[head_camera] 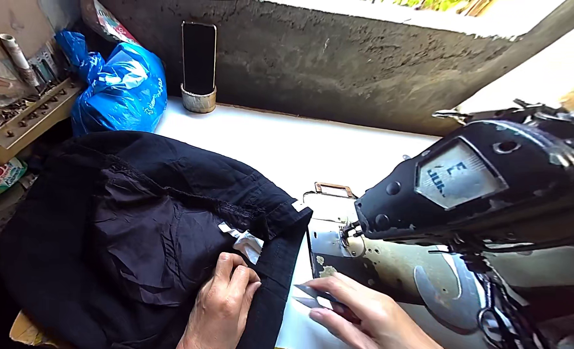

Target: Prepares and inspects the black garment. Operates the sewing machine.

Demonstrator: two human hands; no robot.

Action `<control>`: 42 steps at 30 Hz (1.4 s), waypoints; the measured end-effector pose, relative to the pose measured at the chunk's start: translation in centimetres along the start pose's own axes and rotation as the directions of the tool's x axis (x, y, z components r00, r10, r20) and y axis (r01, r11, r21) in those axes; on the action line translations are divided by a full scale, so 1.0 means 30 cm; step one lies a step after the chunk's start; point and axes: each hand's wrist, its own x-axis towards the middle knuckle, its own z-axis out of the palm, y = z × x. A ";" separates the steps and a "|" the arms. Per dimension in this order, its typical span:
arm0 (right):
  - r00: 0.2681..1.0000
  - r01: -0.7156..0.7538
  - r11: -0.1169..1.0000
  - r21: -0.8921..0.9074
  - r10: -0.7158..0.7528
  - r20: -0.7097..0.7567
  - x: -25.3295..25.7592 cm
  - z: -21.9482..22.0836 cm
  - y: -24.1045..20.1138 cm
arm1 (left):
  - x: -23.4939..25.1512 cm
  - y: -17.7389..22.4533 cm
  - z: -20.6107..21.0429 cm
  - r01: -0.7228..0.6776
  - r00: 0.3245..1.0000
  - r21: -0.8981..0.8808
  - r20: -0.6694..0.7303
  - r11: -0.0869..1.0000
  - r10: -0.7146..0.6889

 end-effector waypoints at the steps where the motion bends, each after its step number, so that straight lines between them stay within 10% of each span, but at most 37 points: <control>1: 0.997 0.066 0.990 -0.128 -0.071 -0.034 0.021 0.015 0.001 | 0.000 0.000 0.001 -0.005 1.000 0.002 -0.002 1.000 0.005; 8: 0.973 0.187 0.826 -0.532 -0.230 -0.015 0.105 0.063 -0.028 | 0.002 0.005 0.013 -0.058 0.997 0.068 -0.037 0.996 0.061; 42: 0.949 0.195 0.692 -0.695 -0.313 -0.046 0.133 0.105 -0.064 | 0.005 0.006 0.007 -0.049 0.998 0.076 -0.027 0.996 0.051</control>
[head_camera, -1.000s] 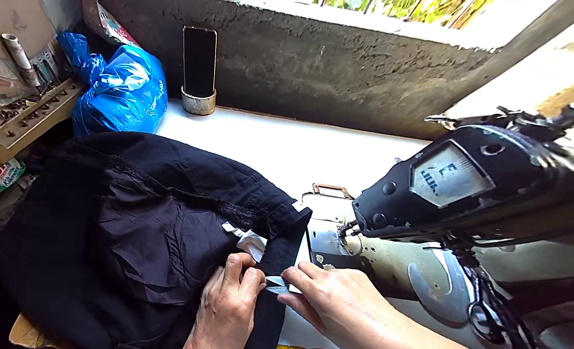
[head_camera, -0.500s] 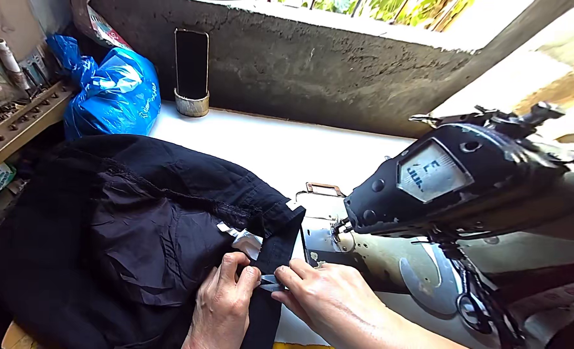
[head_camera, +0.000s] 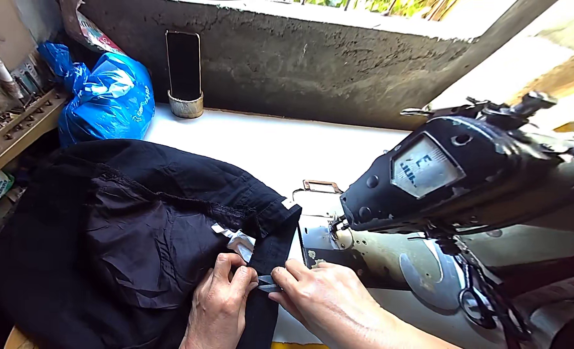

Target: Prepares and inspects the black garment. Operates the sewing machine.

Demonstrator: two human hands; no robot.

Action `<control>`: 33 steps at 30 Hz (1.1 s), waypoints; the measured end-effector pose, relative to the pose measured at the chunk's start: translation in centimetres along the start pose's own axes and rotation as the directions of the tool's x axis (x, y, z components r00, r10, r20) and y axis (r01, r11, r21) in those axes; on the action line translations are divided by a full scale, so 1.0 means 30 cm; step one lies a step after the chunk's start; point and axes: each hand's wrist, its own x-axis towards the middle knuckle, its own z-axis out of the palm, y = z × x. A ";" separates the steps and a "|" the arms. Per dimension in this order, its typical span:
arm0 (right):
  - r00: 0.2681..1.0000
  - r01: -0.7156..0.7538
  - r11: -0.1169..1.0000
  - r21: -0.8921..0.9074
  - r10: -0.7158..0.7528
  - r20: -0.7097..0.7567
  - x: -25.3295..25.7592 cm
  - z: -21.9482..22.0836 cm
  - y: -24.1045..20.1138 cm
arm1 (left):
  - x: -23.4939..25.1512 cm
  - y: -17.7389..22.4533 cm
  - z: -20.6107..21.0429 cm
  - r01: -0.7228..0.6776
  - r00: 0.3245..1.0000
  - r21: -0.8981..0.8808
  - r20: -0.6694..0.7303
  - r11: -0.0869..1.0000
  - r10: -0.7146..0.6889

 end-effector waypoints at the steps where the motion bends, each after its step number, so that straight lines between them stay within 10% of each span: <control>1: 1.000 0.003 1.000 -0.002 -0.003 -0.007 0.003 0.002 -0.003 | -0.001 -0.001 0.001 -0.011 1.000 0.001 -0.006 1.000 0.011; 12: 0.998 0.031 0.999 0.009 -0.031 -0.048 0.000 0.043 -0.022 | -0.002 -0.001 0.005 -0.032 0.999 -0.002 -0.013 0.999 0.032; 16: 0.997 -0.024 0.988 0.151 0.034 -0.064 -0.034 0.030 0.005 | 0.004 -0.008 -0.016 0.123 0.987 -0.320 -0.061 0.939 -0.150; 20: 0.978 -0.210 0.919 0.334 0.201 0.060 -0.148 -0.012 0.110 | 0.019 0.052 -0.135 0.348 0.868 -0.817 0.095 0.460 -0.488; 23: 0.916 -0.400 0.820 0.408 0.357 0.181 -0.259 -0.045 0.192 | 0.035 0.071 -0.309 0.152 0.782 -0.987 0.087 0.054 -0.617; 28: 0.753 -0.658 0.710 0.249 0.622 0.215 -0.391 -0.045 0.263 | 0.026 0.073 -0.447 0.077 0.928 -0.516 -0.275 0.853 -0.250; 33: 0.771 -0.636 0.761 0.132 0.635 0.052 -0.451 0.044 0.300 | 0.001 0.158 -0.255 0.237 0.969 -0.175 0.116 0.956 -0.219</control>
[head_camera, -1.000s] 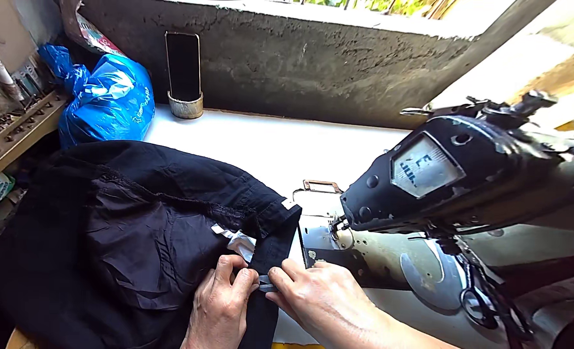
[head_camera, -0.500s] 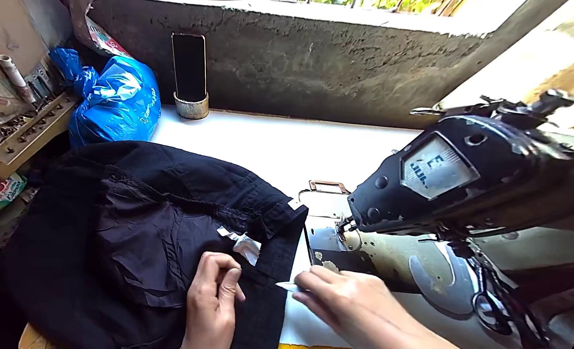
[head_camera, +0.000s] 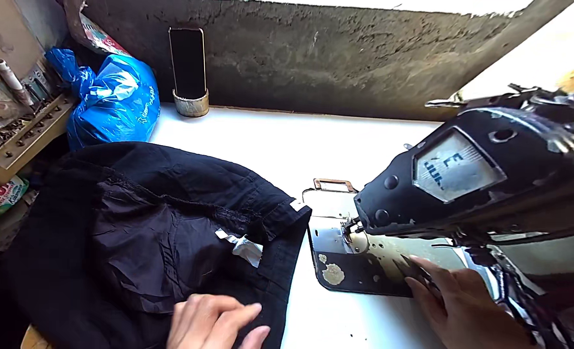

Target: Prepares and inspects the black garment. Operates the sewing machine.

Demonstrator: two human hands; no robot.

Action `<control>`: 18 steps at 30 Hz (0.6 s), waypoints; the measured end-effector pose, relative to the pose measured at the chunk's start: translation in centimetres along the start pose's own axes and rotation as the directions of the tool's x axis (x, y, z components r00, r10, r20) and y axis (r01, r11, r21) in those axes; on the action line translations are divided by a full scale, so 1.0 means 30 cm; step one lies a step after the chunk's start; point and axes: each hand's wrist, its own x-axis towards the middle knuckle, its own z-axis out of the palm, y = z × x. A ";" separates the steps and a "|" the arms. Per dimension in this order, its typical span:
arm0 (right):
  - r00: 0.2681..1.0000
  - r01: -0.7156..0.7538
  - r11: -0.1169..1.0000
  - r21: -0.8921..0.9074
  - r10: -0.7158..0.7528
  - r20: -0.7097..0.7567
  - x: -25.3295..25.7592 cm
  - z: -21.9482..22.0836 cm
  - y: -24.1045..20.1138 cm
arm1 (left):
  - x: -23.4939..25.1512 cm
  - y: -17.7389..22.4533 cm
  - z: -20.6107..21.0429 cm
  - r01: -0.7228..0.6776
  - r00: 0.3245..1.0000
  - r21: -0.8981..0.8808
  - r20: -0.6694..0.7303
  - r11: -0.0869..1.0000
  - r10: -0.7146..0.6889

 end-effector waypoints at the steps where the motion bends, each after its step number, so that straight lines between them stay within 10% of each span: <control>1: 0.999 0.027 0.999 -0.039 -0.028 -0.021 0.003 0.008 0.005 | -0.002 -0.015 0.040 0.027 0.998 0.088 0.059 0.996 -0.032; 9: 0.965 0.252 0.938 0.239 -0.262 0.012 0.084 -0.065 -0.145 | -0.045 -0.080 0.182 0.032 0.999 0.384 0.005 0.923 -0.037; 13: 0.832 0.495 0.695 0.522 -0.552 -0.054 0.149 0.001 -0.328 | 0.000 -0.065 0.165 0.121 0.989 0.226 0.055 0.966 -0.137; 18: 0.664 0.688 0.564 0.457 -0.743 -0.081 0.243 0.114 -0.431 | 0.027 -0.056 0.212 0.141 0.990 0.254 -0.028 0.957 -0.139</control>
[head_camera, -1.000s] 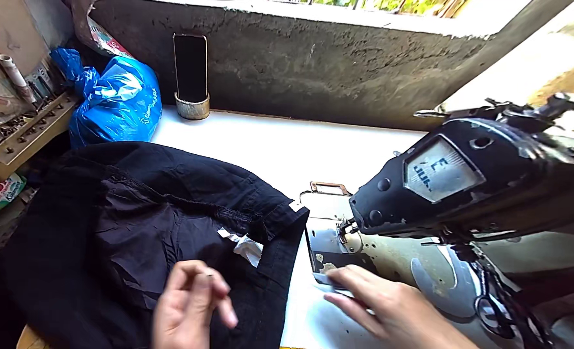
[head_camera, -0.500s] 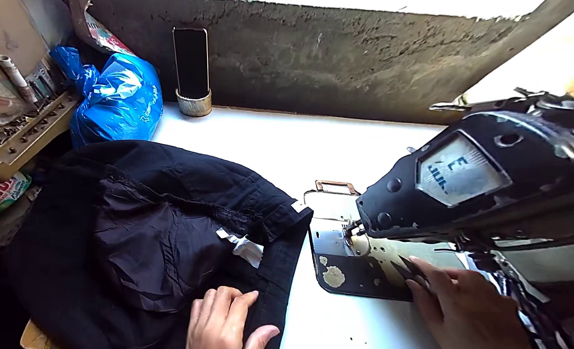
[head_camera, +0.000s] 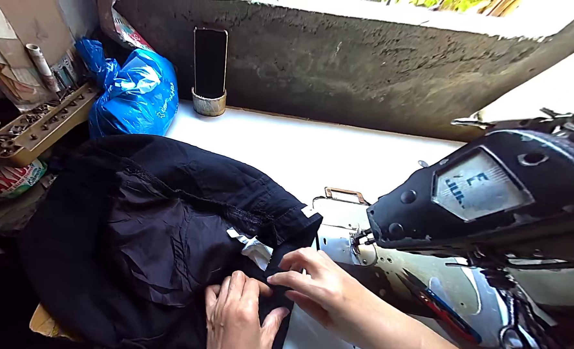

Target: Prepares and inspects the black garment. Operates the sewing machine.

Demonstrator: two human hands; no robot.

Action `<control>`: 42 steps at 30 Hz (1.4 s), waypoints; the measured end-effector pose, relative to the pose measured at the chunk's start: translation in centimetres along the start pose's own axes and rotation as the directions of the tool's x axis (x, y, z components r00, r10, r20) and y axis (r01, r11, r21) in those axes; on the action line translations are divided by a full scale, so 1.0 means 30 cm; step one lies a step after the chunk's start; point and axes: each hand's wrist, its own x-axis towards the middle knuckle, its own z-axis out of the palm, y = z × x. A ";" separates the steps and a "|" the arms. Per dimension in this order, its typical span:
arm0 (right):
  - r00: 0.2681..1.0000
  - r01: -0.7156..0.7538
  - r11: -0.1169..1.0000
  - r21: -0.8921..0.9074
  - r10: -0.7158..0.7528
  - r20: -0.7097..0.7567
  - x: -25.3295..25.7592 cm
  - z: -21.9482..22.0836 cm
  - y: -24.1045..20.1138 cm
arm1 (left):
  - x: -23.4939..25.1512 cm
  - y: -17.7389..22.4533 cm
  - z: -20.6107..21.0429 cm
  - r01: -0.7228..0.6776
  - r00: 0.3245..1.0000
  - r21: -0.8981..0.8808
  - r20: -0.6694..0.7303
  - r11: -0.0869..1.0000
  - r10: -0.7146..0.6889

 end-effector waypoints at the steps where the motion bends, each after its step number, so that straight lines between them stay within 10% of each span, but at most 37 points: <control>1: 0.999 0.020 1.000 -0.006 -0.020 0.031 0.007 0.005 0.010 | -0.003 0.002 0.000 0.018 1.000 -0.002 0.002 1.000 -0.018; 23: 0.985 -0.008 0.983 0.182 -0.023 0.169 0.066 0.016 0.038 | -0.028 0.006 0.021 0.055 0.995 0.106 -0.091 0.993 -0.046; 33: 0.944 -0.153 0.988 0.025 0.139 0.298 0.109 0.000 -0.050 | 0.009 0.009 0.023 -0.100 0.993 0.477 -0.005 0.873 0.116; 42: 0.995 -0.084 0.943 0.321 0.096 -0.020 0.050 0.073 0.058 | -0.064 -0.048 -0.005 -0.398 0.908 0.256 -0.026 0.881 0.418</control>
